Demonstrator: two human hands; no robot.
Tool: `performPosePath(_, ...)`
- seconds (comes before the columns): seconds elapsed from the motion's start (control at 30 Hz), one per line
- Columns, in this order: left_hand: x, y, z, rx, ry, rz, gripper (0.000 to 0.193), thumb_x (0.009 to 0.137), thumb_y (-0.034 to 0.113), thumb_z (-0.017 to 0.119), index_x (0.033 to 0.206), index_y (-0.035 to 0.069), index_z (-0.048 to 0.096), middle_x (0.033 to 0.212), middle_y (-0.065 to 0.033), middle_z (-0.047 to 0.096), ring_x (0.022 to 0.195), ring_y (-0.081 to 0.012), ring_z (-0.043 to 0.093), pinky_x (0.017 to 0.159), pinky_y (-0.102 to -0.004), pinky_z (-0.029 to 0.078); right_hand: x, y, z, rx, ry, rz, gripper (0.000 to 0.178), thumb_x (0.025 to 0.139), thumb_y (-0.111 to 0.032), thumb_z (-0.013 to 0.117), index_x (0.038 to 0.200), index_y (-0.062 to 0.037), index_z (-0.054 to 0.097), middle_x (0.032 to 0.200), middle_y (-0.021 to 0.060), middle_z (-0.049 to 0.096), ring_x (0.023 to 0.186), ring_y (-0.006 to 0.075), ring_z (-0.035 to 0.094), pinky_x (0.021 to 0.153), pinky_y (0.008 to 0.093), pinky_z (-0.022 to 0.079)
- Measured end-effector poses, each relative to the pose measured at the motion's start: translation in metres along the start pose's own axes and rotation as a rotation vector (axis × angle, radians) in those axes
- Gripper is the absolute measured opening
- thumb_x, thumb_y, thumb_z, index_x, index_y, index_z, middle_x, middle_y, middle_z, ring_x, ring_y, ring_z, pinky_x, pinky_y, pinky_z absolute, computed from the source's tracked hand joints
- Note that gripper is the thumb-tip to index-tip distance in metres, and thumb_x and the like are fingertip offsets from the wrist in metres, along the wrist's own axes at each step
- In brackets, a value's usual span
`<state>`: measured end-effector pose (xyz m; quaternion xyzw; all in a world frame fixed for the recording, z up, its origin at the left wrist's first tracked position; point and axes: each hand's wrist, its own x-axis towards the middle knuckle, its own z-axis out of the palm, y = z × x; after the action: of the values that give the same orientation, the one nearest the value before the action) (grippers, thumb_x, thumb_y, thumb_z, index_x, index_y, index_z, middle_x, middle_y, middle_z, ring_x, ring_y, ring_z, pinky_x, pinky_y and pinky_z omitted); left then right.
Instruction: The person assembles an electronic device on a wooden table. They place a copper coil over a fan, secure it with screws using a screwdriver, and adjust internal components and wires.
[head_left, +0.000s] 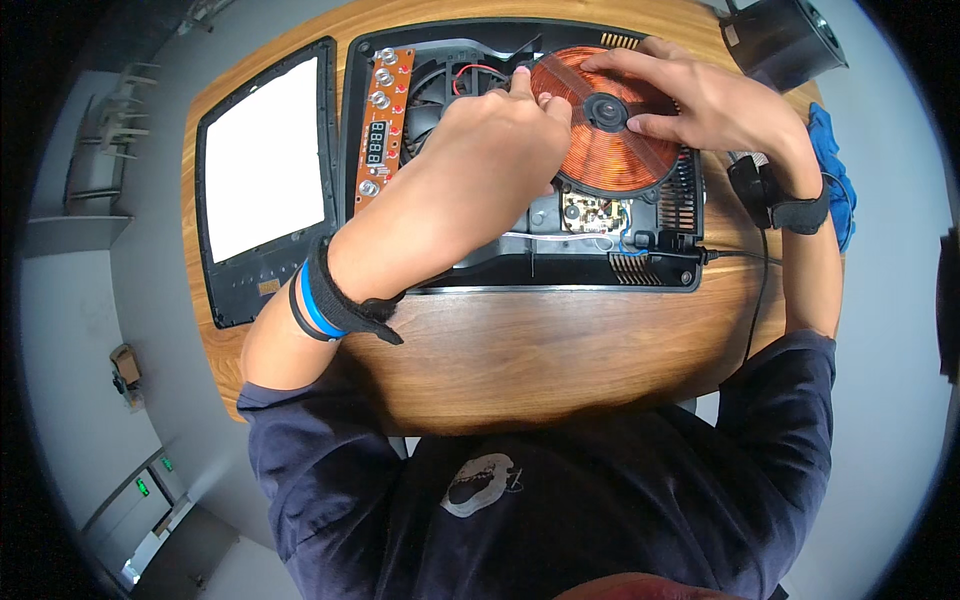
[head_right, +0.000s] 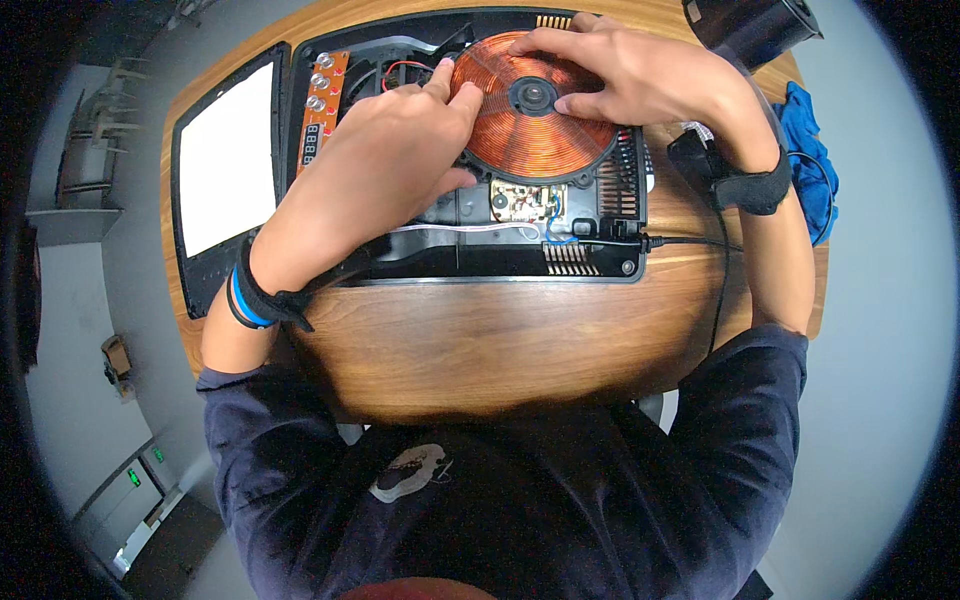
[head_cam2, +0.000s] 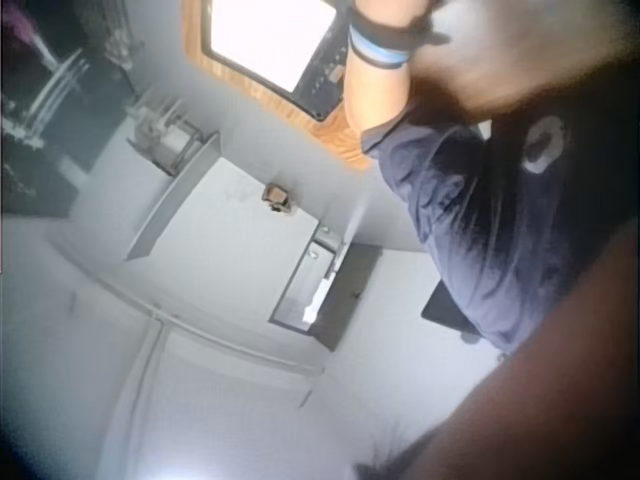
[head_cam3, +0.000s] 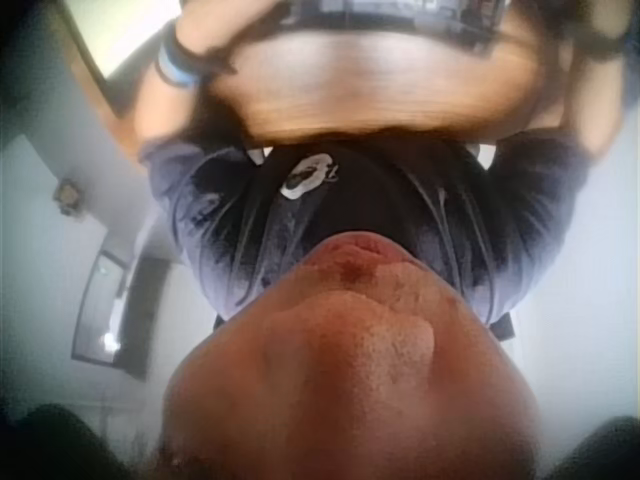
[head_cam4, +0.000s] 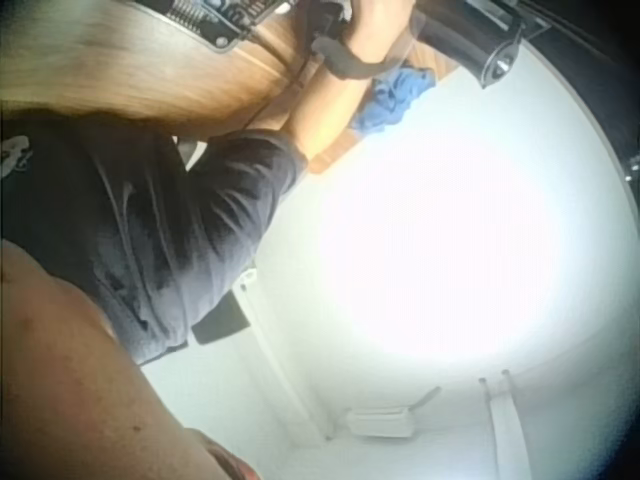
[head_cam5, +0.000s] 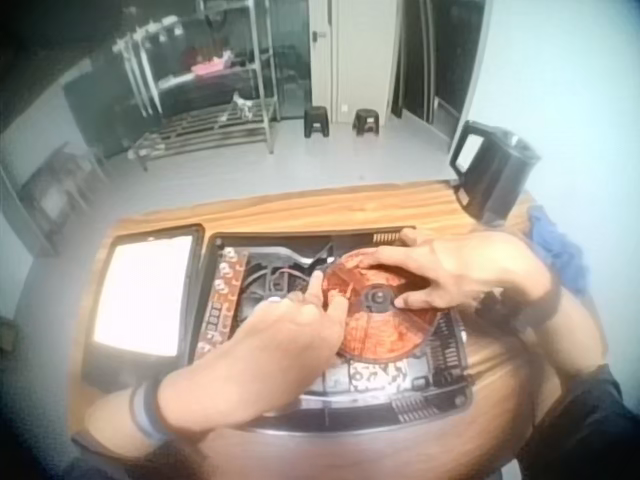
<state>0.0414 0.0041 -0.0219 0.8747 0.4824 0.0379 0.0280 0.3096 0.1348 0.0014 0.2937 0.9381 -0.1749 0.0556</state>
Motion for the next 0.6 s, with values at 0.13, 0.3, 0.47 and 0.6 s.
performPosePath(0.13, -0.001, 0.001, 0.002, 0.026, 0.002, 0.028, 0.079, 0.089, 0.028, 0.093, 0.15, -0.01, 0.058, 0.152, -0.0434, 0.061, 0.122, -0.0419, 0.077, 0.1, -0.0458, 0.065, -0.01, 0.009, 0.005, 0.047, 0.002, 0.001, 0.093, 0.094, -0.035, 0.09, 0.176, -0.0357, 0.044, 0.147, 0.0161, 0.062, 0.126, 0.0423, 0.071, 0.109, 0.0504, 0.064)
performPosePath(0.3, -0.01, 0.009, 0.002, 0.095, -0.065, 0.011, 0.086, 0.092, 0.028, 0.09, 0.158, -0.013, 0.053, 0.157, -0.0446, 0.057, 0.121, -0.0403, 0.076, 0.101, -0.0441, 0.064, -0.012, 0.01, 0.015, -0.07, 0.072, -0.066, 0.114, 0.08, -0.038, 0.1, 0.178, -0.033, 0.04, 0.166, 0.0242, 0.052, 0.143, 0.0483, 0.06, 0.117, 0.0517, 0.058)
performPosePath(0.47, -0.012, 0.01, -0.002, 0.072, -0.078, 0.029, 0.084, 0.098, 0.032, 0.084, 0.16, -0.014, 0.051, 0.159, -0.0441, 0.055, 0.122, -0.0416, 0.073, 0.105, -0.0453, 0.061, -0.021, 0.008, 0.019, -0.06, 0.061, -0.048, 0.124, 0.076, -0.029, 0.103, 0.18, -0.0333, 0.035, 0.177, 0.0282, 0.04, 0.156, 0.0513, 0.049, 0.127, 0.0511, 0.052)
performPosePath(0.6, -0.019, 0.0, -0.001, -0.057, -0.016, 0.032, 0.077, 0.103, 0.036, 0.079, 0.162, -0.007, 0.054, 0.165, -0.0368, 0.053, 0.127, -0.0433, 0.071, 0.11, -0.0491, 0.058, -0.022, 0.021, 0.029, 0.007, 0.123, -0.103, 0.136, 0.06, -0.037, 0.104, 0.179, -0.0378, 0.038, 0.184, 0.0198, 0.032, 0.158, 0.0483, 0.048, 0.128, 0.0549, 0.053)
